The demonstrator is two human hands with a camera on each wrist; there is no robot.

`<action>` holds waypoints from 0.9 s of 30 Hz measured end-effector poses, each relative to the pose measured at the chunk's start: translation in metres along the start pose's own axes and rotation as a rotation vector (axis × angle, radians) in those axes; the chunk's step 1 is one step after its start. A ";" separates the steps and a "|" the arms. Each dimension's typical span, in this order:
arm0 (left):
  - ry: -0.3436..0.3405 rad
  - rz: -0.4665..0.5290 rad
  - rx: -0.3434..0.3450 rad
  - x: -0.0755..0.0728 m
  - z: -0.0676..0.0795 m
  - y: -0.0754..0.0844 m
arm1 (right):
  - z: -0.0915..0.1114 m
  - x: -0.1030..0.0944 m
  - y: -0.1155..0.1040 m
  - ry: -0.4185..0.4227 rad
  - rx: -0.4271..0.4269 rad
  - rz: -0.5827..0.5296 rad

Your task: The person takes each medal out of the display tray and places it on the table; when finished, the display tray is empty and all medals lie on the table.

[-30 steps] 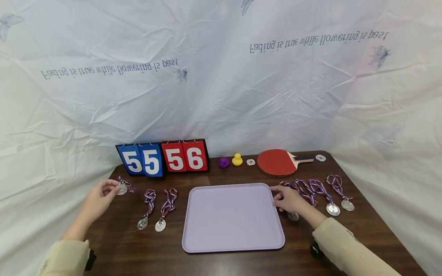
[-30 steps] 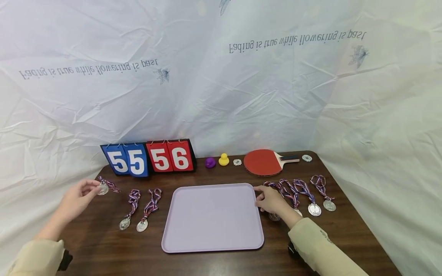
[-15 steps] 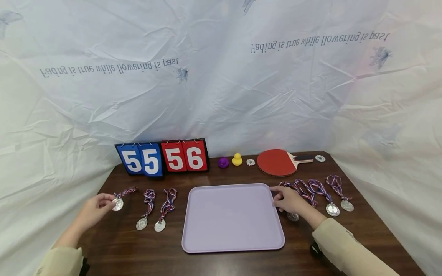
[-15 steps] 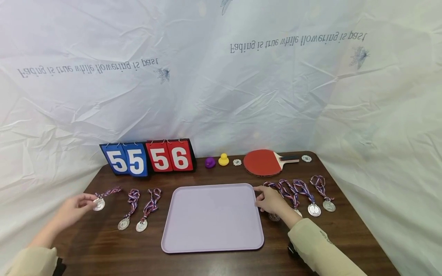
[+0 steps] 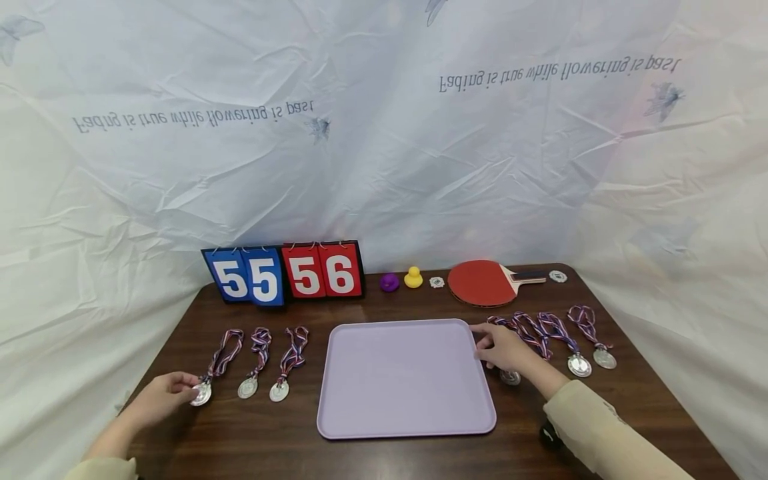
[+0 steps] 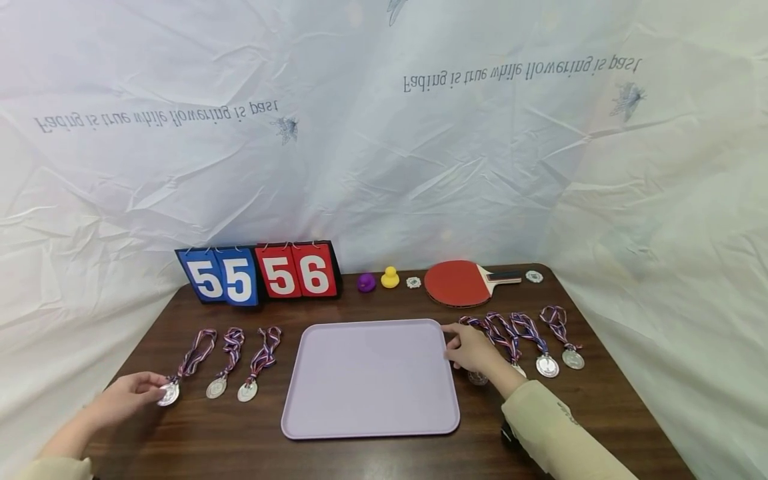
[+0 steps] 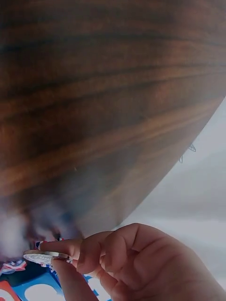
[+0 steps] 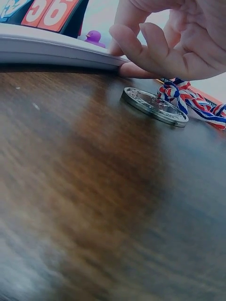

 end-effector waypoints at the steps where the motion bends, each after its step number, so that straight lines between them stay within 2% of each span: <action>1: -0.003 -0.010 -0.005 0.002 0.000 0.000 | 0.000 0.000 0.000 -0.002 0.003 0.001; 5: 0.008 -0.043 -0.045 0.007 -0.001 -0.004 | 0.000 0.000 0.001 -0.004 0.003 0.007; 17: 0.030 -0.070 -0.086 0.010 -0.001 -0.015 | -0.002 -0.001 0.002 0.015 0.005 -0.002; 22: 0.055 -0.103 -0.107 0.004 0.004 -0.013 | -0.001 -0.002 0.002 0.009 -0.007 0.001; 27: 0.116 -0.122 -0.106 -0.010 0.009 0.002 | 0.002 -0.006 0.003 0.023 -0.006 0.012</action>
Point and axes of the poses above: each hand's wrist, its own z-axis away from the middle knuckle, its own x-axis out of the palm, y = z × x, the point moved 10 cm from there along -z, towards the middle knuckle, and after that the axes turned 15 degrees about -y, right-handed, at the moved point
